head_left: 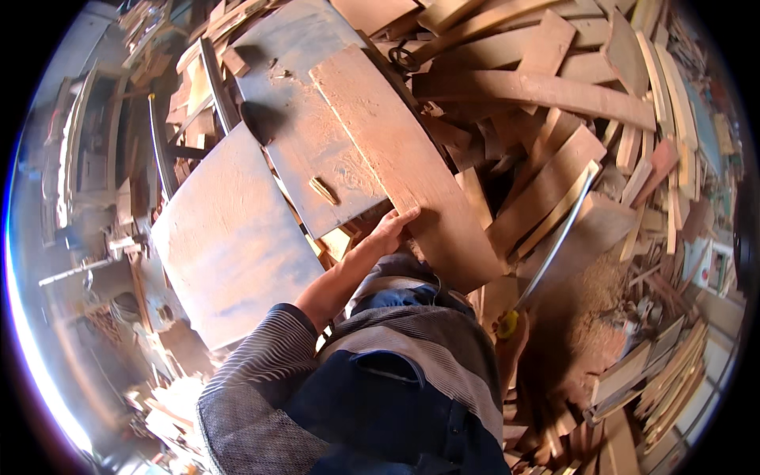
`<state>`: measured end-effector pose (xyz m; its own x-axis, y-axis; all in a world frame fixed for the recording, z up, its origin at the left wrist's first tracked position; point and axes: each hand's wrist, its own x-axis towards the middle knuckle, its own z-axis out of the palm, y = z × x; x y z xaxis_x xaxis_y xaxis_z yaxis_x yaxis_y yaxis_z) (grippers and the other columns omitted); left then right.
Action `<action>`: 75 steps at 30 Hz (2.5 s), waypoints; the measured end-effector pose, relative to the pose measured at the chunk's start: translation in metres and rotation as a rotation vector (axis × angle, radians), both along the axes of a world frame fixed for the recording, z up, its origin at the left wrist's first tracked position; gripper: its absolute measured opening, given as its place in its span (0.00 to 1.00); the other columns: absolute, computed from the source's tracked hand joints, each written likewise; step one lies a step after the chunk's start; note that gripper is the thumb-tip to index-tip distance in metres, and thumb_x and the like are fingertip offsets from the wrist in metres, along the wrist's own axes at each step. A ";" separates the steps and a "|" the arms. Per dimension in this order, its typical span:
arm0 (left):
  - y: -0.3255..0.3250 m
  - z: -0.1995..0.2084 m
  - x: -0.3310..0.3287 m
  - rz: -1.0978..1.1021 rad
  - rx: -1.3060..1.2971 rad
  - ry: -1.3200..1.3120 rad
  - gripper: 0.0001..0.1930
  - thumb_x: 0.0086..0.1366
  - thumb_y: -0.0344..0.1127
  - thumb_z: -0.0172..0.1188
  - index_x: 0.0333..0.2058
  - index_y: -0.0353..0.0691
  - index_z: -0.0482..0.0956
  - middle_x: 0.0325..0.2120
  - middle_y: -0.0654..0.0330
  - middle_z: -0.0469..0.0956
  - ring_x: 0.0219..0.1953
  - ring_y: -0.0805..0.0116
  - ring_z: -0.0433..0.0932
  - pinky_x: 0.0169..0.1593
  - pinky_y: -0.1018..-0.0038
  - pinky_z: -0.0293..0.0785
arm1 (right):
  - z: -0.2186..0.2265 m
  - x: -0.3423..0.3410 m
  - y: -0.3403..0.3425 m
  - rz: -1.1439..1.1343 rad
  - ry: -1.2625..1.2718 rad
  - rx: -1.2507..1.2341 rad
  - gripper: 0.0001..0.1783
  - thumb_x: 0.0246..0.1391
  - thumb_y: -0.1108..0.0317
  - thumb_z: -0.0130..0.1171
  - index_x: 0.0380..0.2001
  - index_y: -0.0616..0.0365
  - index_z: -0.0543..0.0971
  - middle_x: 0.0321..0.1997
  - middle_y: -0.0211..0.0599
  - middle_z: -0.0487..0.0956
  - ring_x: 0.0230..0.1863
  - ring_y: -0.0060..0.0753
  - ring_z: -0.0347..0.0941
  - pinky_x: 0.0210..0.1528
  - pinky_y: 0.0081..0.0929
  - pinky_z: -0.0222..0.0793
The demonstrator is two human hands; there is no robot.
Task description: The person measures multiple wooden boards using a tape measure in a woodworking workshop, handling them one at a time and placing them on a machine surface.
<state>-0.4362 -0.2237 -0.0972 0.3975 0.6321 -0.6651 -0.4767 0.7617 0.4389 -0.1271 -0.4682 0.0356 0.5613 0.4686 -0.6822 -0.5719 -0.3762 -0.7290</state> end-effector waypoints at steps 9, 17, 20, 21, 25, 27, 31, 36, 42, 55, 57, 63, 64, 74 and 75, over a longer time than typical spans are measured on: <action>0.014 0.039 0.028 0.124 -0.070 -0.091 0.34 0.58 0.43 0.73 0.61 0.42 0.71 0.56 0.57 0.77 0.60 0.56 0.73 0.62 0.51 0.71 | -0.063 0.019 -0.066 0.264 -0.381 -0.052 0.27 0.56 0.62 0.64 0.58 0.55 0.73 0.42 0.38 0.77 0.36 0.31 0.75 0.37 0.27 0.74; 0.020 0.070 0.059 0.282 -0.195 -0.022 0.23 0.60 0.34 0.70 0.54 0.41 0.77 0.51 0.56 0.80 0.53 0.55 0.79 0.57 0.50 0.77 | -0.051 0.018 -0.050 0.349 -0.485 -0.103 0.29 0.55 0.65 0.62 0.60 0.54 0.71 0.43 0.40 0.77 0.38 0.33 0.75 0.39 0.29 0.74; 0.023 0.087 0.073 0.331 -0.179 0.030 0.15 0.62 0.28 0.66 0.49 0.38 0.80 0.47 0.56 0.81 0.50 0.57 0.80 0.54 0.53 0.79 | -0.044 0.016 -0.042 0.387 -0.530 -0.091 0.30 0.54 0.66 0.62 0.62 0.54 0.71 0.43 0.40 0.77 0.39 0.33 0.75 0.40 0.30 0.73; 0.024 0.083 0.079 0.331 -0.157 0.045 0.15 0.61 0.28 0.66 0.48 0.39 0.80 0.46 0.57 0.82 0.49 0.59 0.80 0.53 0.56 0.79 | -0.042 0.015 -0.038 0.405 -0.552 -0.079 0.31 0.54 0.67 0.62 0.62 0.54 0.71 0.43 0.40 0.77 0.39 0.34 0.75 0.40 0.30 0.73; 0.032 0.089 0.098 0.340 -0.087 0.109 0.14 0.56 0.25 0.65 0.43 0.39 0.81 0.40 0.59 0.83 0.40 0.64 0.82 0.45 0.66 0.79 | -0.028 0.010 -0.023 0.538 -0.786 0.029 0.32 0.53 0.68 0.61 0.63 0.54 0.70 0.44 0.41 0.77 0.40 0.35 0.75 0.41 0.31 0.73; 0.035 0.105 0.101 0.317 -0.033 0.203 0.13 0.55 0.25 0.65 0.41 0.38 0.80 0.39 0.59 0.83 0.39 0.65 0.82 0.44 0.67 0.80 | -0.016 0.004 -0.007 0.644 -0.991 0.135 0.33 0.53 0.69 0.60 0.64 0.54 0.70 0.44 0.42 0.77 0.40 0.35 0.75 0.41 0.32 0.73; 0.040 0.120 0.099 0.329 -0.087 0.210 0.12 0.57 0.24 0.64 0.41 0.35 0.78 0.39 0.56 0.81 0.40 0.62 0.81 0.44 0.66 0.79 | 0.017 -0.023 0.048 0.579 -0.720 -0.104 0.36 0.50 0.70 0.61 0.65 0.53 0.69 0.45 0.45 0.76 0.44 0.41 0.76 0.46 0.37 0.74; 0.044 0.123 0.101 0.185 -0.052 0.296 0.17 0.54 0.28 0.67 0.42 0.35 0.74 0.33 0.57 0.80 0.36 0.65 0.79 0.40 0.68 0.78 | 0.024 -0.036 0.067 0.841 -1.370 -0.121 0.38 0.44 0.66 0.69 0.63 0.50 0.74 0.49 0.49 0.74 0.51 0.54 0.73 0.52 0.46 0.74; 0.042 0.132 0.089 0.103 0.079 0.286 0.18 0.56 0.30 0.67 0.44 0.34 0.74 0.34 0.57 0.80 0.36 0.66 0.79 0.40 0.70 0.76 | 0.008 -0.038 0.061 0.772 -1.304 -0.175 0.29 0.45 0.61 0.71 0.53 0.53 0.81 0.47 0.47 0.75 0.51 0.54 0.73 0.54 0.47 0.72; 0.060 0.034 0.030 0.048 -0.008 0.187 0.23 0.73 0.53 0.52 0.55 0.41 0.74 0.51 0.61 0.77 0.47 0.67 0.77 0.51 0.68 0.72 | 0.084 -0.041 0.091 0.445 -0.406 -0.085 0.20 0.50 0.60 0.68 0.42 0.62 0.79 0.35 0.29 0.75 0.39 0.25 0.70 0.42 0.27 0.65; 0.066 0.021 0.033 0.064 -0.037 0.063 0.28 0.74 0.56 0.50 0.59 0.39 0.72 0.54 0.59 0.76 0.49 0.65 0.76 0.53 0.65 0.72 | 0.082 -0.026 0.094 0.475 -0.229 -0.117 0.19 0.50 0.61 0.68 0.43 0.61 0.80 0.34 0.25 0.75 0.37 0.22 0.70 0.41 0.24 0.65; 0.083 0.016 0.044 0.154 -0.061 -0.106 0.41 0.71 0.68 0.44 0.71 0.43 0.57 0.69 0.54 0.61 0.68 0.56 0.63 0.69 0.55 0.58 | 0.090 -0.029 0.099 0.504 -0.159 -0.130 0.18 0.50 0.66 0.67 0.44 0.61 0.80 0.33 0.26 0.76 0.35 0.21 0.70 0.40 0.23 0.66; 0.086 0.027 0.047 0.178 -0.070 -0.140 0.42 0.71 0.69 0.42 0.71 0.43 0.56 0.70 0.54 0.60 0.69 0.55 0.61 0.71 0.55 0.55 | 0.086 -0.027 0.095 0.490 -0.158 -0.126 0.19 0.50 0.66 0.67 0.45 0.61 0.80 0.34 0.26 0.77 0.35 0.22 0.71 0.40 0.23 0.66; 0.101 0.056 0.059 0.198 -0.186 -0.357 0.50 0.64 0.79 0.39 0.71 0.46 0.56 0.70 0.56 0.61 0.70 0.52 0.60 0.73 0.51 0.53 | 0.093 -0.052 0.089 0.465 -0.414 -0.151 0.17 0.50 0.66 0.66 0.42 0.63 0.80 0.31 0.28 0.77 0.32 0.21 0.72 0.34 0.23 0.65; 0.103 0.046 0.058 0.175 -0.204 -0.376 0.51 0.62 0.81 0.40 0.71 0.46 0.59 0.69 0.56 0.62 0.70 0.51 0.61 0.72 0.49 0.54 | 0.097 -0.056 0.086 0.501 -0.526 -0.197 0.17 0.50 0.67 0.66 0.42 0.63 0.80 0.33 0.29 0.78 0.36 0.23 0.72 0.36 0.23 0.66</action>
